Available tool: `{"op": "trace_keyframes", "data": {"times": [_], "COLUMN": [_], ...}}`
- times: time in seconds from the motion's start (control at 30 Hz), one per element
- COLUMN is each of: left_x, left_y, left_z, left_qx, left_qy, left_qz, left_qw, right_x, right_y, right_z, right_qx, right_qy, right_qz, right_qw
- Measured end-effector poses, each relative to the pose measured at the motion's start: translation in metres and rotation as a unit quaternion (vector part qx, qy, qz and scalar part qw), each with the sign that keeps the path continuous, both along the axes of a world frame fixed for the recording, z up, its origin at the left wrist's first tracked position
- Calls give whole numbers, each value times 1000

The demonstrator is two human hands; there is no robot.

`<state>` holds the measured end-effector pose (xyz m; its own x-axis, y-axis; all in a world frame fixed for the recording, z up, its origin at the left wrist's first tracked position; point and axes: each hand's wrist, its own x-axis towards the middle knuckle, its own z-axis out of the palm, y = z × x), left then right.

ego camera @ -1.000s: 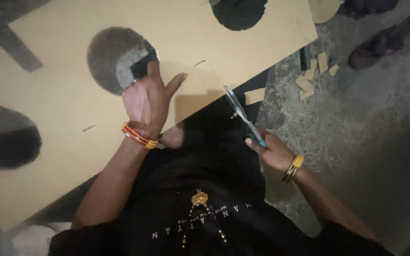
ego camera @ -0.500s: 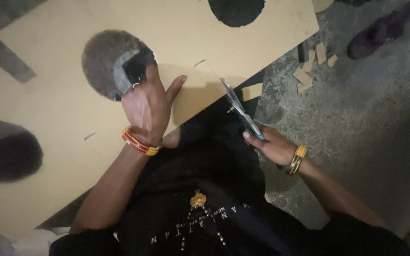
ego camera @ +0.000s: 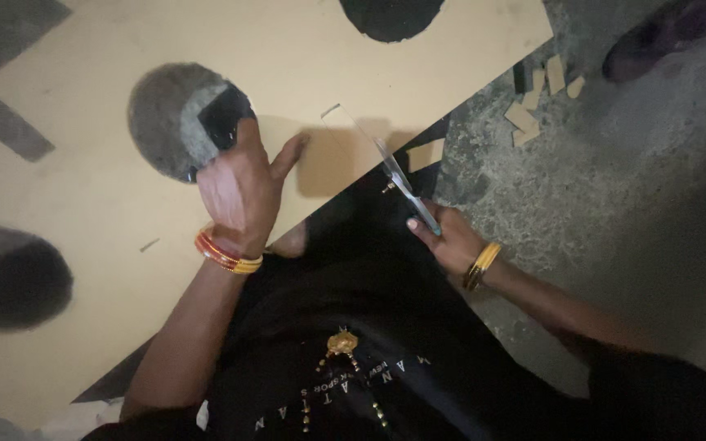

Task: The person uses a hammer and a metal punch to create circular indentations on a rectangular piece of cardboard. They then use tin snips to cut out the circular sections and trim the edges of the cardboard.

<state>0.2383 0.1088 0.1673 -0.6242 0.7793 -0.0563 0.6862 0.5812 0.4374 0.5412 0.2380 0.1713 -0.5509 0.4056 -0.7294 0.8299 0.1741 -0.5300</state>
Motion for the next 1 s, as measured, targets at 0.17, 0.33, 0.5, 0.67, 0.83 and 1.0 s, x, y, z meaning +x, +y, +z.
{"op": "trace_keyframes", "data": {"times": [0.17,0.33,0.5,0.67,0.83,1.0], "left_x": [0,5,0,-51,-94,-53], "left_y": [1,3,-1,-20,-66,-71], "left_z": [2,7,0,4,34,36], "left_qx": [-39,-2,25,54,84,-3], "left_qy": [51,42,34,80,149,82], "left_qz": [-8,-8,9,27,57,75], "left_qw": [998,999,999,995,984,994], "right_x": [6,8,-9,-58,-91,-45], "right_y": [3,2,11,21,1,-16], "right_z": [-19,-30,-2,28,19,4], "right_qx": [36,66,61,-17,-23,-129], "right_qy": [-32,-15,-110,-29,98,69], "right_qz": [27,-9,28,104,97,30], "right_qw": [998,998,992,994,990,989]}}
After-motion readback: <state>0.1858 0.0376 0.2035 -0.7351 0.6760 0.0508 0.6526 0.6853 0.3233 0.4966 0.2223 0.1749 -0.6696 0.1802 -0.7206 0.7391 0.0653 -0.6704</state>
